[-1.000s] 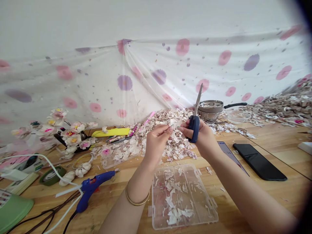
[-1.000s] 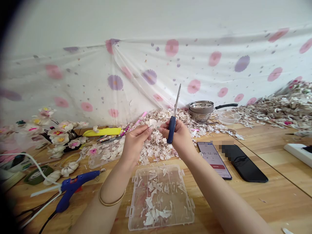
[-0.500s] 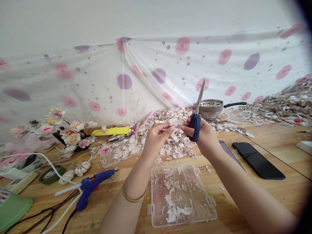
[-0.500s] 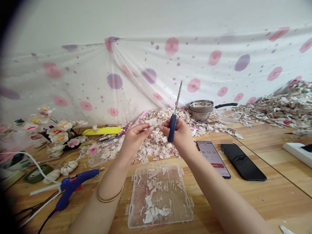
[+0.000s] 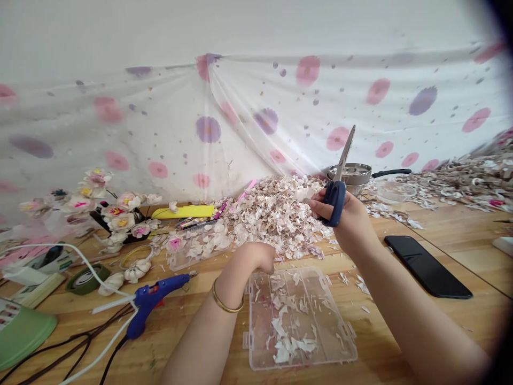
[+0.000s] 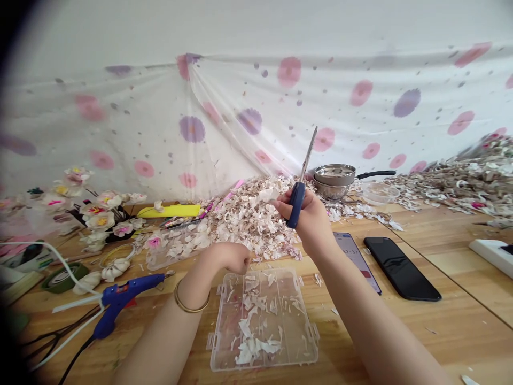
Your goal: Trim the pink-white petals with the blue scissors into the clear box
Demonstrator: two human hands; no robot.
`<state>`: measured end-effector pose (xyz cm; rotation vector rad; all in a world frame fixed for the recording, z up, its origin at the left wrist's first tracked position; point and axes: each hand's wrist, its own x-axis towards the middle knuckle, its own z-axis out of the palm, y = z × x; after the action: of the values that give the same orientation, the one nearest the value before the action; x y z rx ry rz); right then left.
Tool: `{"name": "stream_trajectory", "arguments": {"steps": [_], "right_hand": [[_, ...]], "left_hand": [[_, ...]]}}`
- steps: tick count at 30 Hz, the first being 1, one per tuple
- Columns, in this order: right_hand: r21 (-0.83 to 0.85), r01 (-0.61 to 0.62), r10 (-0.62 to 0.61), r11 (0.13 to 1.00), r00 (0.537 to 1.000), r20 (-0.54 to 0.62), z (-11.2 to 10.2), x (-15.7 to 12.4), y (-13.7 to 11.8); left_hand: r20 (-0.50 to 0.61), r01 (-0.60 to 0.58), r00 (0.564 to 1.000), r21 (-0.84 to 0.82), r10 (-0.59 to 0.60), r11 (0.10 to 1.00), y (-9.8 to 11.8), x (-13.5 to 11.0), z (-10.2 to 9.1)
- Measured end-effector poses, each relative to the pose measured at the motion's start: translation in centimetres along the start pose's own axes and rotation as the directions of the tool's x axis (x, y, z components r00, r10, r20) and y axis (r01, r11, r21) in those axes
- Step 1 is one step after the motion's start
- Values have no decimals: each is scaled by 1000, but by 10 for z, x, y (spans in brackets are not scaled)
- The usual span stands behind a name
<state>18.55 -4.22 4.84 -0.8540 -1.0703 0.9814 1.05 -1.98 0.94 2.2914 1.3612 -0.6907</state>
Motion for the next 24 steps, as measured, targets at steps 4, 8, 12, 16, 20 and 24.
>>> {"name": "stream_trajectory", "arguments": {"steps": [4,8,12,16,20,24], "right_hand": [[-6,-1,2,1000,1000,11,1,-1,1],[-49,-15,16,999,999,31,4,-3,1],[-62,-19,22,998,999,36,5,-2,-1],[-51,-19,22,999,999,50,4,-2,0],[-56,-35,38,998,998,59,4,-3,3],[-66,-39,43,997,997,66,4,-3,5]], "left_hand": [[-13,-27,1000,-6,27,1000,4,2,4],[-67,-8,998,-27,6,1000,9,10,11],[-114,-31,993,-57,25,998,6,13,12],[-179,-36,983,-61,24,997,0,13,10],[-242,-63,969,-66,45,996,-7,14,8],[-256,-87,964,-70,66,994,-13,17,8]]}}
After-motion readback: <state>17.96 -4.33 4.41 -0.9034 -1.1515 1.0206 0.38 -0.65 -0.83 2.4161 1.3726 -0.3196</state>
